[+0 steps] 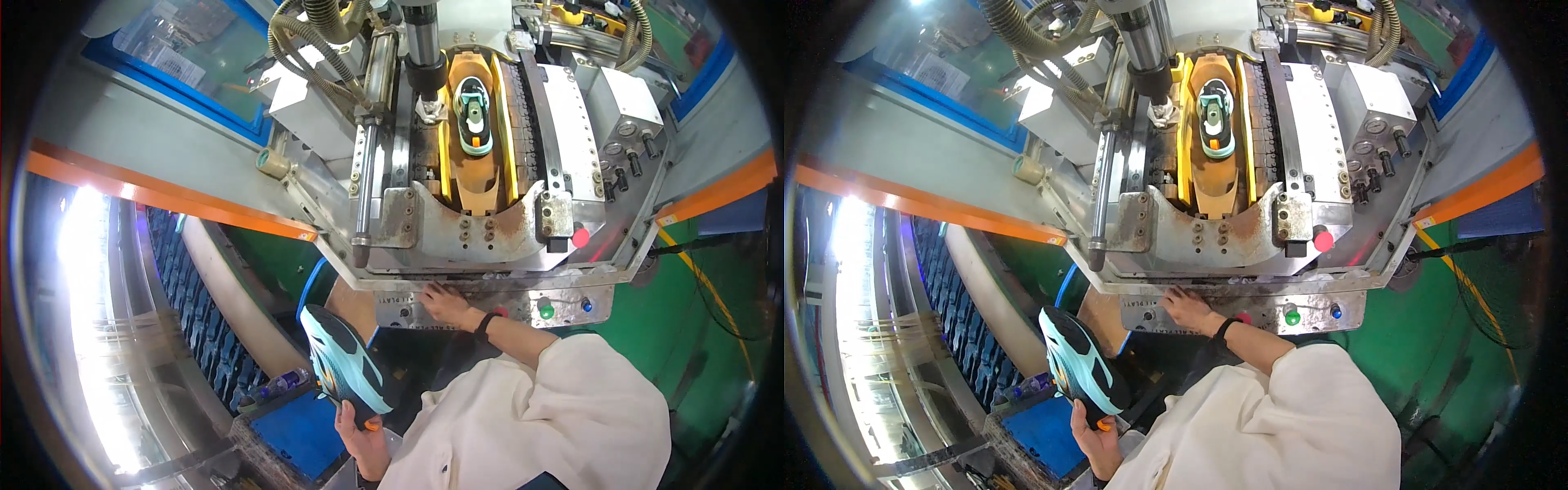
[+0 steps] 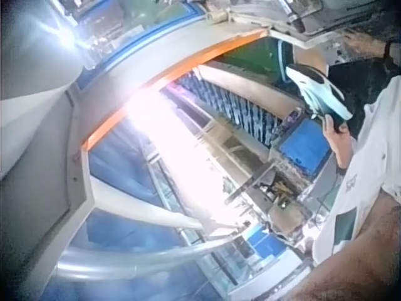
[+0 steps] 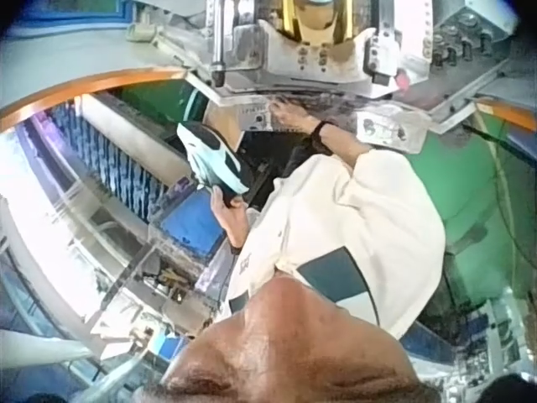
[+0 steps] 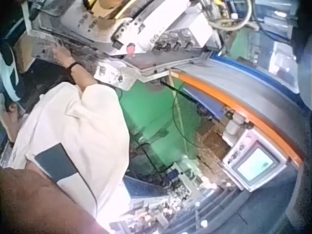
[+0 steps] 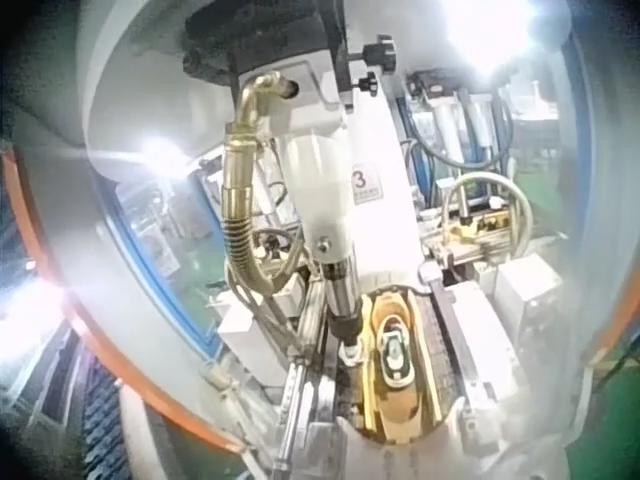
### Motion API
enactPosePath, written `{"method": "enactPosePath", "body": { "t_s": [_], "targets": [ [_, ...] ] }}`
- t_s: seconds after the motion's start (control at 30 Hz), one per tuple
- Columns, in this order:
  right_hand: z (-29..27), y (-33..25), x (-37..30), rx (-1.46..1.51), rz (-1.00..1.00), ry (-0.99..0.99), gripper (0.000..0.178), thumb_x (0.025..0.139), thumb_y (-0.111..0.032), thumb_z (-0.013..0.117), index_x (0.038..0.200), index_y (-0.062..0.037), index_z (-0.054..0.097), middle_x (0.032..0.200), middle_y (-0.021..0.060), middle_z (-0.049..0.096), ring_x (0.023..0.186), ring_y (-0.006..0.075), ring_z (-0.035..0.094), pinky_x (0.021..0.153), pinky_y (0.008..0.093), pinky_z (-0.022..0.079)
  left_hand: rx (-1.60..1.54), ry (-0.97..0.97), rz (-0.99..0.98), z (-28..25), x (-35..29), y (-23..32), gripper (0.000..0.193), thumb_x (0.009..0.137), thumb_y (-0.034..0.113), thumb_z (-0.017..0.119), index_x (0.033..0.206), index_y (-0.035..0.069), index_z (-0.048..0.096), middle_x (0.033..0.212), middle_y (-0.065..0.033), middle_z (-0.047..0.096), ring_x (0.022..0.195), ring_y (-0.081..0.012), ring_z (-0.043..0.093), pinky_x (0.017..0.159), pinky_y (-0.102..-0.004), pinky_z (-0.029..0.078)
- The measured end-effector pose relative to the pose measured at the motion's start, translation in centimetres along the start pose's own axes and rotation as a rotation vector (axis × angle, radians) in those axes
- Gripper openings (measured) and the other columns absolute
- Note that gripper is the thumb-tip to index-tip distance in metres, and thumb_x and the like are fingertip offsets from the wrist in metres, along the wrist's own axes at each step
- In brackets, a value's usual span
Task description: Operating an industrial shoe lasting machine to shape the shoe upper around a last.
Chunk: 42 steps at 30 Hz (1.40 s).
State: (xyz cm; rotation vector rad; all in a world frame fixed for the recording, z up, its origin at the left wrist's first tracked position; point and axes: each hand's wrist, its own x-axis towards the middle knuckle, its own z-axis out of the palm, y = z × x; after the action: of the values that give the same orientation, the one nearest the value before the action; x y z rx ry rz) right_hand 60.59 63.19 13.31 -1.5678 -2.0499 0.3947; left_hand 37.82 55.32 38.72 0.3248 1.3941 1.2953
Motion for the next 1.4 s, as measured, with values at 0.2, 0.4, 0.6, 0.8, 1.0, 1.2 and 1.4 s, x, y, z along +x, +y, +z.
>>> {"method": "enactPosePath", "body": {
  "t_s": [0.2,0.4,0.6,0.8,1.0,1.2,1.4],
  "targets": [
    [-6.6,-2.3,2.5,0.293,0.004,0.136,0.018,0.083,-0.009,0.064,0.101,-0.0060,0.059,0.102,0.0126,0.058,0.099,0.0314,0.060,0.075,0.0409,0.054,-0.014,-0.029,-0.075,-1.9,0.7,-0.6,0.026,0.091,0.023,0.066,0.110,0.006,0.059,0.092,-0.0036,0.068,0.074,-0.0128,0.063,0.056,-0.0248,0.045],
    [-35.0,-2.2,14.4,0.093,-0.094,1.115,0.035,0.082,-0.010,0.074,0.112,-0.0006,0.058,0.098,0.0106,0.065,0.084,0.0217,0.064,0.076,0.0316,0.053,-0.118,-0.017,0.002,-1.7,0.9,-1.2,0.023,0.093,0.021,0.064,0.107,0.002,0.063,0.097,-0.0059,0.069,0.079,-0.0159,0.066,0.065,-0.0285,0.050],
    [-49.0,2.4,25.3,0.499,-0.256,1.154,0.060,0.073,-0.021,0.078,0.124,0.0010,0.055,0.104,0.0105,0.065,0.095,0.0174,0.062,0.074,0.0310,0.052,-0.115,-0.110,-0.002,-0.5,0.7,-1.7,0.025,0.093,0.020,0.063,0.111,0.002,0.062,0.099,-0.0069,0.069,0.086,-0.0170,0.068,0.068,-0.0295,0.051],
    [-50.1,3.4,27.1,0.414,-0.112,1.098,0.038,0.074,-0.021,0.076,0.102,0.0027,0.067,0.084,0.0092,0.070,0.076,0.0167,0.065,0.066,0.0323,0.053,-0.146,-0.029,0.004,0.5,0.1,-2.5,0.026,0.092,0.019,0.064,0.111,0.002,0.061,0.099,-0.0074,0.068,0.086,-0.0176,0.068,0.067,-0.0295,0.052],
    [-44.8,3.3,32.2,0.563,0.092,0.895,0.038,0.077,-0.028,0.075,0.100,0.0019,0.068,0.088,0.0162,0.072,0.080,0.0213,0.069,0.065,0.0330,0.054,-0.175,-0.054,0.047,-5.0,-2.0,-4.0,0.031,0.090,0.016,0.065,0.115,-0.001,0.058,0.102,-0.0087,0.067,0.087,-0.0198,0.067,0.066,-0.0304,0.053],
    [-46.3,48.8,27.3,0.695,-0.019,0.457,0.035,0.080,-0.024,0.073,0.103,0.0015,0.067,0.093,0.0152,0.070,0.084,0.0212,0.068,0.071,0.0327,0.053,-0.222,0.053,0.025,-7.2,-5.1,-6.3,0.034,0.090,0.008,0.065,0.121,-0.005,0.057,0.106,-0.0097,0.067,0.092,-0.0182,0.068,0.076,-0.0310,0.059],
    [-40.6,54.5,27.4,0.691,-0.284,0.128,0.033,0.082,-0.020,0.072,0.106,0.0012,0.065,0.097,0.0143,0.069,0.089,0.0210,0.066,0.076,0.0323,0.052,-0.483,0.414,0.039,-17.8,-10.9,-10.9,0.029,0.088,0.008,0.068,0.114,-0.005,0.062,0.105,-0.0115,0.068,0.093,-0.0224,0.069,0.078,-0.0345,0.058]
  ]
}}
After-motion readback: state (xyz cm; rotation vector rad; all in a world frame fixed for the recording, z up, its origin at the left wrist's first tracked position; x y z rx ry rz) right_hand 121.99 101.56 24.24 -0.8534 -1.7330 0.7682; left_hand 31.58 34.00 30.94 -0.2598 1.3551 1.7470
